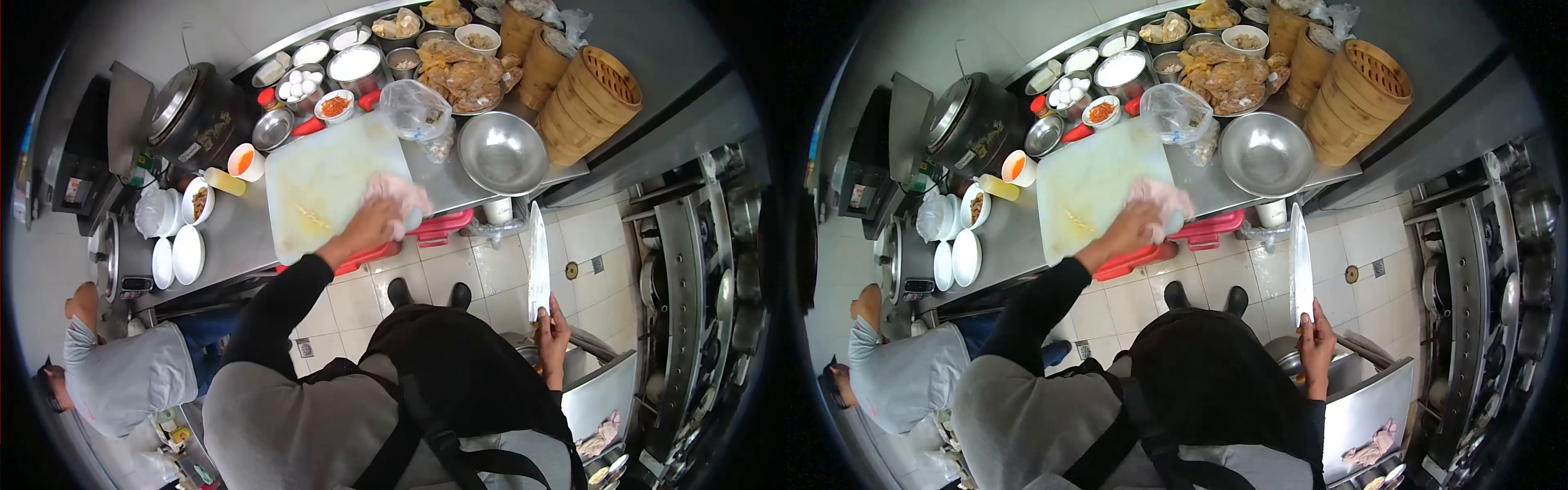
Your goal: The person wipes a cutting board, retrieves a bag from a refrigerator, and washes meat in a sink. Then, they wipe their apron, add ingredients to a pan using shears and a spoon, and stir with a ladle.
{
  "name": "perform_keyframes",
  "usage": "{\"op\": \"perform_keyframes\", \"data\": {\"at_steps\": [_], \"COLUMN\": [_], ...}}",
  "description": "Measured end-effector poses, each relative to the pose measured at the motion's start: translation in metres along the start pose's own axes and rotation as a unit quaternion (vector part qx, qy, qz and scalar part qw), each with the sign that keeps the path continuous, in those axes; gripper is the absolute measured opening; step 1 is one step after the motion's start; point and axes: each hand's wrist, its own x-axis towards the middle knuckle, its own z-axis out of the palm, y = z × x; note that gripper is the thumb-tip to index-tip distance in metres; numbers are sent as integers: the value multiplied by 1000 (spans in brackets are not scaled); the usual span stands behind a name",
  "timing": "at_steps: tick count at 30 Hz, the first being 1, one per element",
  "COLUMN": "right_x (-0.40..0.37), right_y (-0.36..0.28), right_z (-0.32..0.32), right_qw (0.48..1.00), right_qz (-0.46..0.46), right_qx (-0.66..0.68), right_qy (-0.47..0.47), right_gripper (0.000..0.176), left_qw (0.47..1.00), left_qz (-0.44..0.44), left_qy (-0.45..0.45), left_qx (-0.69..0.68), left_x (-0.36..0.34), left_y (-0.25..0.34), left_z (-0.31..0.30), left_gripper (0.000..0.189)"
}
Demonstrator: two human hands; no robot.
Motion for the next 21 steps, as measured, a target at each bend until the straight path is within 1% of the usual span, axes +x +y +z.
{"op": "perform_keyframes", "data": {"at_steps": [1,2,3,4,5,6,7,8,9,10,12,13,14,15,16,17,18,19,20,21], "right_x": [8,17,30,37,45,53,61,67,68,71,79,76,72,71,72,71,67,63,60,57], "right_y": [2,5,16,8,-2,-9,-11,-14,-18,-20,-18,-13,-9,-7,-6,-4,-4,-2,1,4], "right_z": [-7,-14,-21,-22,-24,-28,-29,-30,-32,-35,-40,-42,-44,-44,-44,-45,-49,-51,-53,-55], "right_qw": [1000,998,998,998,997,994,990,990,991,991,992,992,992,992,992,994,994,995,996,997], "right_qz": [-18,-38,-47,-48,-64,-82,-112,-116,-115,-114,-120,-120,-116,-117,-121,-106,-109,-98,-84,-74], "right_qx": [-19,-39,-26,-24,-37,-51,-61,-57,-47,-38,-21,-7,-9,-2,7,9,8,13,18,13], "right_qy": [-9,-18,-25,-26,-38,-50,-54,-53,-52,-50,-43,-39,-41,-38,-32,-33,-31,-26,-21,-10], "right_gripper": [44,44,43,43,43,43,42,42,42,42,42,42,42,42,42,44,44,44,45,46], "left_qw": [997,997,995,977,962,963,960,958,969,969,952,962,963,974,967,965,961,975,976,985], "left_qz": [-14,-17,-92,-163,-196,-198,-218,-237,-226,-225,-240,-146,-150,-137,-119,-128,-137,-106,-105,-81], "left_qy": [-73,-72,11,93,136,134,131,127,89,90,189,205,202,82,-38,-7,24,92,90,120], "left_qx": [-33,-28,38,100,130,128,113,100,46,48,14,100,98,160,221,229,238,170,170,97], "left_x": [-10,-9,-4,0,-1,-5,-3,1,8,18,52,75,88,105,121,129,135,141,151,159], "left_y": [15,32,48,58,44,42,43,40,46,45,30,27,26,26,28,27,29,38,42,42], "left_z": [-7,-14,-23,-26,-6,10,18,22,17,15,7,-3,6,18,31,57,80,86,88,91], "left_gripper": [35,35,37,39,43,43,43,43,39,39,31,30,30,30,30,31,32,28,28,30]}}
